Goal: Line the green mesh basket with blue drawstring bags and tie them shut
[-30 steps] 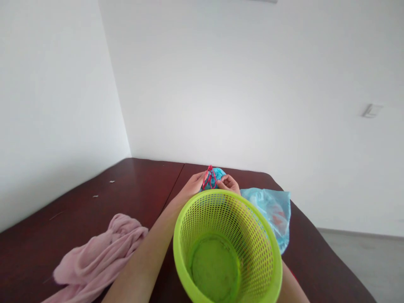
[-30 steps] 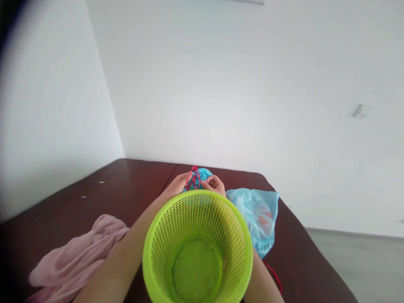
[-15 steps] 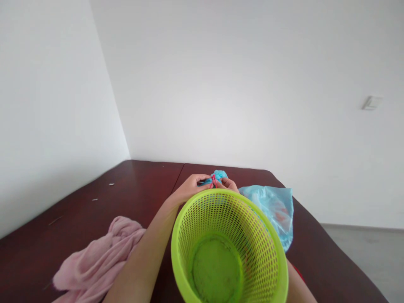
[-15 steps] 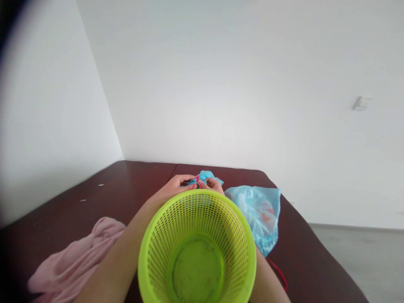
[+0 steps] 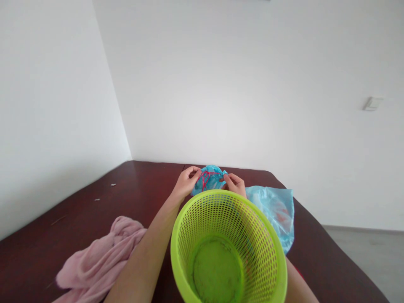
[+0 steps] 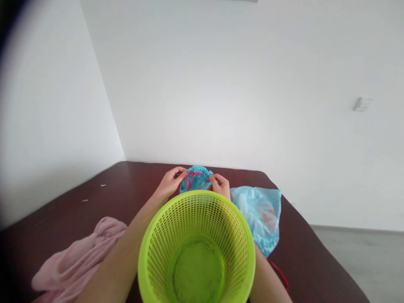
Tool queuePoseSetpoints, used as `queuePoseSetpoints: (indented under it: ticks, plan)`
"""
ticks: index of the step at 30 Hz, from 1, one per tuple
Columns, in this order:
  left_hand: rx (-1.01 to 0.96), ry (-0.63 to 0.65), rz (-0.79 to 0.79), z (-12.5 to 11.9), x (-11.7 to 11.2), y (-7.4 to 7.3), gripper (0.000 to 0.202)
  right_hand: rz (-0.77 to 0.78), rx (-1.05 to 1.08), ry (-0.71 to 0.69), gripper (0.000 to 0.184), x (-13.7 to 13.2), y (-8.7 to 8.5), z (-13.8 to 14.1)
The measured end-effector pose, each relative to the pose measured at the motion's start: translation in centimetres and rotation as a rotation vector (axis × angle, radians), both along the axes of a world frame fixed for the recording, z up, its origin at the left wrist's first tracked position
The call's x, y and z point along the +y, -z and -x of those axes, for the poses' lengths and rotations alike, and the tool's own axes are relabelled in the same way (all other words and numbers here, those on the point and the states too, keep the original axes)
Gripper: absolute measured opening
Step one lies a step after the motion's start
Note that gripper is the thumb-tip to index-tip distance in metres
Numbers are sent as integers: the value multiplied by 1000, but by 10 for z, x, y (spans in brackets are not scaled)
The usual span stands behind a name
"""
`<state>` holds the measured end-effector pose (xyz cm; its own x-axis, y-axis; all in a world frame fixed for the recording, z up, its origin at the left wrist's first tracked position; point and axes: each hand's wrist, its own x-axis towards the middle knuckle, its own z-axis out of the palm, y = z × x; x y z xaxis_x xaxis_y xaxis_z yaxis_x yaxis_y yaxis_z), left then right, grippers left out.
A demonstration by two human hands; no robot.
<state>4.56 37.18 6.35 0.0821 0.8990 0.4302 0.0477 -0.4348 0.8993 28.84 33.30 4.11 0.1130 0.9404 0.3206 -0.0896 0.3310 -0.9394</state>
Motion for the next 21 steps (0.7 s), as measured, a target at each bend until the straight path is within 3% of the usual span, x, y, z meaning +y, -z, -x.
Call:
queuePoseSetpoints:
  ticks: [4,9,13,15,18,21]
  plan:
    - [-46,-35,10,8,-1,-5,51,-35,20,225,57,-1,-3,-7]
    - [-85,94,64,5,-7,-9,56,-110,87,204,56,-5,-9,-14]
    - [-40,203,51,-5,-11,-8,46,-86,136,110,59,-9,-14,-14]
    - [-21,252,52,-9,-13,-7,43,-50,66,-11,58,-11,-14,-9]
    - [-17,303,67,-14,-14,-4,39,-3,-14,-210,58,-13,-8,3]
    - [3,303,72,-16,-11,0,33,-10,-19,-303,54,-11,0,8]
